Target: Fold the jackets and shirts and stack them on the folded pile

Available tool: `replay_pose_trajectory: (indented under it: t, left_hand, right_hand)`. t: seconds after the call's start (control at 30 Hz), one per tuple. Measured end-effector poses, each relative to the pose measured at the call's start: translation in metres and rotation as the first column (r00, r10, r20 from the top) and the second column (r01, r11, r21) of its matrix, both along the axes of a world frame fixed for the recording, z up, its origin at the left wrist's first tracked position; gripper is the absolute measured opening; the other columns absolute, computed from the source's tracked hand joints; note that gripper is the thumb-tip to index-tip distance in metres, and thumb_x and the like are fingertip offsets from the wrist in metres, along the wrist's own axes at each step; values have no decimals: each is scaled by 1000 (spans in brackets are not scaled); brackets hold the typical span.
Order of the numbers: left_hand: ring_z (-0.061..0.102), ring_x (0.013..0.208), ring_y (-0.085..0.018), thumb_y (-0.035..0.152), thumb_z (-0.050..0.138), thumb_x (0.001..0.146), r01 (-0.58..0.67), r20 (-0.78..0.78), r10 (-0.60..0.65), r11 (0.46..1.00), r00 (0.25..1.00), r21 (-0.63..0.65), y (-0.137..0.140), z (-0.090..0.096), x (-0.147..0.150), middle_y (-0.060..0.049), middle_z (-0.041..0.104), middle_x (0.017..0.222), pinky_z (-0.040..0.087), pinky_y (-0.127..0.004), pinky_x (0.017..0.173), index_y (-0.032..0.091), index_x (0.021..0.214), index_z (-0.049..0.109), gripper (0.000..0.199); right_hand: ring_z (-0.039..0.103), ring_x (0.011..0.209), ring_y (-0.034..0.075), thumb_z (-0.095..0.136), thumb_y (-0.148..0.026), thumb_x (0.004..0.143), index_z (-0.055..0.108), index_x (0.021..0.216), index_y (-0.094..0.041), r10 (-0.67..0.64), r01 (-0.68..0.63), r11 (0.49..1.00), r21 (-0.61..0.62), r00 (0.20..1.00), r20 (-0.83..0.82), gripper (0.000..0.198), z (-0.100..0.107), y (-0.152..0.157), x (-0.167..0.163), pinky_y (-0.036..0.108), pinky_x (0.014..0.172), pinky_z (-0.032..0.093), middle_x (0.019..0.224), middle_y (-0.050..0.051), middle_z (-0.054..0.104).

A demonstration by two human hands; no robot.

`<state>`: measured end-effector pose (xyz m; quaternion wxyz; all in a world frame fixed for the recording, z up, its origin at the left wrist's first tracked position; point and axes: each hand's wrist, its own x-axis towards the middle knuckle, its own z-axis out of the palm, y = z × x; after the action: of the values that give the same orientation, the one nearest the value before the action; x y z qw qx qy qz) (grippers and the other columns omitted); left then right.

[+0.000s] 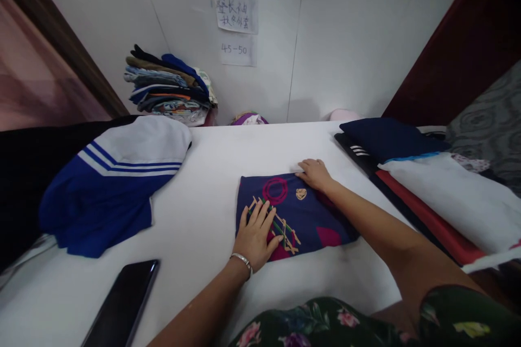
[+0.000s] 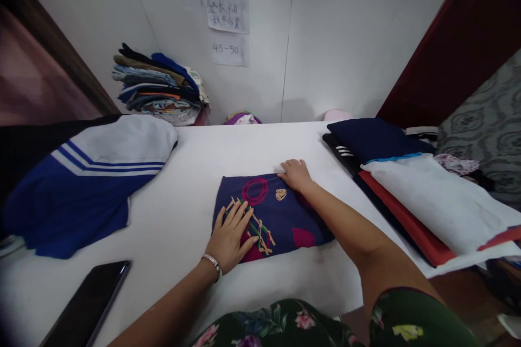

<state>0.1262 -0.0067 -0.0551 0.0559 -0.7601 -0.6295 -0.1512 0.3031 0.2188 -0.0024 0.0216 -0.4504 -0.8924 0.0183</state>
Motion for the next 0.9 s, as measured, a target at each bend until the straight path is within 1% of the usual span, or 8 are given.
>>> replay_pose_trajectory:
  t: [0.13,0.23,0.4,0.5,0.6,0.77,0.83,0.9]
  left_hand:
    - [27,140,-30,51,47,88,-6,-2,6,1000,1000,10,0,-1,0,-10,39,149,17,-55,114,18,141,42,62]
    - [27,140,-29,50,47,88,1,-6,-1,1000,1000,3,0,-2,-1,-10,39,149,17,-55,114,18,141,42,62]
    - [28,140,-28,49,48,88,6,11,-6,1000,1000,7,-1,-1,-2,-10,40,148,18,-55,114,20,141,42,61]
    - [29,140,-28,49,48,89,11,24,-11,1000,1000,17,0,0,-3,-10,42,147,19,-55,114,19,141,43,60]
    - [31,139,-27,49,46,89,23,51,-24,1000,998,20,1,-1,-5,-10,43,146,21,-54,113,21,140,44,58]
    - [34,138,-28,43,43,91,-114,205,94,989,974,90,8,-10,-22,-11,44,146,31,-53,110,21,137,48,51]
    - [38,135,-31,45,44,90,-244,313,197,963,929,118,12,-14,-34,-14,45,144,37,-52,107,17,137,46,55]
    - [47,128,-31,49,42,89,-357,414,310,933,856,39,16,-15,-46,-12,50,140,45,-49,101,17,140,41,60]
  right_hand:
    - [26,141,24,35,-57,94,37,144,-22,324,-331,944,-2,925,-200,62,-6,-36,-27,46,113,17,151,10,35]
    - [28,140,25,34,-62,92,36,145,-21,374,-393,913,-105,913,-162,67,-21,-46,-28,47,114,16,150,11,36]
    - [37,135,27,35,-58,93,47,136,-21,107,-116,988,-101,990,-91,58,-35,-17,22,52,111,21,144,12,46]
    - [43,131,26,37,-50,94,48,134,-19,-58,40,991,-124,987,-147,52,-40,-3,65,48,108,30,141,12,49]
    - [44,131,23,40,-42,94,48,134,-17,-111,68,985,-158,955,-277,48,-50,-8,99,44,108,33,140,12,50]
    - [43,132,24,45,-49,90,50,135,-21,-267,97,943,-319,794,-546,53,-59,-50,129,46,113,29,141,7,50]
    - [42,133,23,47,-54,88,49,136,-21,-343,77,909,-409,694,-633,58,-57,-71,134,44,114,28,142,6,48]
    - [41,134,23,49,-57,86,48,137,-21,-421,70,875,-479,599,-681,63,-54,-90,136,44,115,27,143,6,47]
